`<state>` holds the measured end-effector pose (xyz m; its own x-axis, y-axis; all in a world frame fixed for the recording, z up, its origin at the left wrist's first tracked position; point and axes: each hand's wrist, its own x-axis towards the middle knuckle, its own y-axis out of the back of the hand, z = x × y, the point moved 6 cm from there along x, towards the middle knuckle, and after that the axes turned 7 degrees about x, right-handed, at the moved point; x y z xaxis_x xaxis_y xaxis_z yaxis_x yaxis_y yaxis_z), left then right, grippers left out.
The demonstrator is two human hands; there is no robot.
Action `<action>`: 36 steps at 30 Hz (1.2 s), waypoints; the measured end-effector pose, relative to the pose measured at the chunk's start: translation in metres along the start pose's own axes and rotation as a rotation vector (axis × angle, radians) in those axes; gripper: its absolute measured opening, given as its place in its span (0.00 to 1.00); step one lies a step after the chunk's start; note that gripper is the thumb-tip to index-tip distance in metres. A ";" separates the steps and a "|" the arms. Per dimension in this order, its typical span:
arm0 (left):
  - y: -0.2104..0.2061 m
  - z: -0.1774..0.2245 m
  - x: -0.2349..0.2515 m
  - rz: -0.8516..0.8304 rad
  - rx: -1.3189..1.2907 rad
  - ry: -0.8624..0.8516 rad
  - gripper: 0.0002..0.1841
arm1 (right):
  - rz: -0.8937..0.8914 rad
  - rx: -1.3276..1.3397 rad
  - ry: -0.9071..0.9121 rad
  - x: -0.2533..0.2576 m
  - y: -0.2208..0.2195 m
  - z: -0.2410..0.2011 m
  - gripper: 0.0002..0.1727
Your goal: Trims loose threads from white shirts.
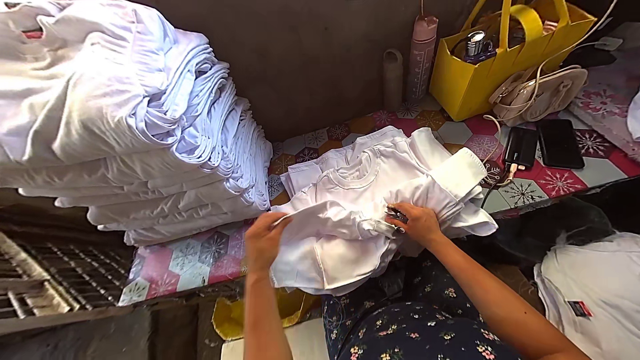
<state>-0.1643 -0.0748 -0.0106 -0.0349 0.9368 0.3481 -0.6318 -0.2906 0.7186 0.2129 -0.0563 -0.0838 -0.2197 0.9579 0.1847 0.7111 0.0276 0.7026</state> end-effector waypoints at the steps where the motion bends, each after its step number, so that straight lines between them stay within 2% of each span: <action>1: 0.030 0.000 -0.019 -0.007 -0.054 0.043 0.07 | 0.019 0.000 0.009 -0.001 -0.001 0.001 0.24; 2: 0.055 0.000 -0.042 -0.106 -0.030 0.121 0.06 | 0.045 -0.004 0.029 -0.002 -0.001 0.001 0.24; 3: 0.073 0.000 -0.064 -0.278 0.058 0.218 0.06 | 0.076 -0.008 0.055 -0.003 -0.002 0.002 0.23; 5: 0.084 0.000 -0.083 -0.613 0.286 0.435 0.11 | 0.146 -0.013 0.098 -0.004 -0.003 0.002 0.22; 6: 0.082 0.004 -0.077 -0.648 0.373 0.461 0.14 | 0.164 -0.014 0.106 -0.004 -0.003 0.002 0.22; 8: 0.061 0.024 -0.038 -0.502 0.428 0.391 0.17 | 0.166 -0.014 0.108 -0.004 -0.004 0.003 0.23; 10: 0.013 0.039 0.017 -0.259 0.359 0.272 0.17 | 0.148 -0.015 0.095 -0.003 -0.004 0.004 0.23; 11: -0.018 0.045 0.044 -0.205 0.311 0.241 0.19 | 0.142 -0.018 0.087 -0.002 -0.004 0.005 0.23; 15: -0.128 0.065 0.122 -0.337 0.349 0.346 0.36 | 0.163 -0.039 0.074 -0.003 -0.004 0.004 0.22; 18: -0.170 0.050 0.134 -0.438 0.496 0.452 0.41 | 0.160 -0.043 0.065 -0.004 -0.003 0.005 0.21; 20: -0.168 0.046 0.130 -0.403 0.503 0.465 0.36 | 0.135 -0.025 0.044 -0.003 -0.001 0.006 0.20; 23: -0.144 0.058 0.104 -0.243 0.419 0.348 0.26 | 0.151 0.141 0.048 0.010 0.010 -0.009 0.16; 25: -0.122 0.081 0.070 -0.058 0.338 0.169 0.20 | 0.234 0.240 0.176 0.026 0.019 -0.034 0.15; 27: -0.103 0.105 0.034 0.145 0.269 -0.028 0.15 | 0.238 0.254 0.287 0.043 0.017 -0.060 0.18; 30: -0.086 0.126 -0.005 0.420 0.095 -0.203 0.11 | 0.065 0.266 0.375 0.063 0.001 -0.083 0.16; 33: -0.074 0.118 -0.018 0.559 -0.336 -0.115 0.16 | -0.077 0.418 0.315 0.065 0.008 -0.091 0.08; 36: -0.067 0.109 -0.015 0.539 -0.677 0.097 0.23 | -0.120 0.678 0.200 0.056 0.033 -0.097 0.08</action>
<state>-0.0370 -0.0905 0.0021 -0.5081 0.7266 0.4625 -0.8337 -0.5498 -0.0521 0.1587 -0.0294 0.0164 -0.3945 0.8682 0.3010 0.9185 0.3632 0.1564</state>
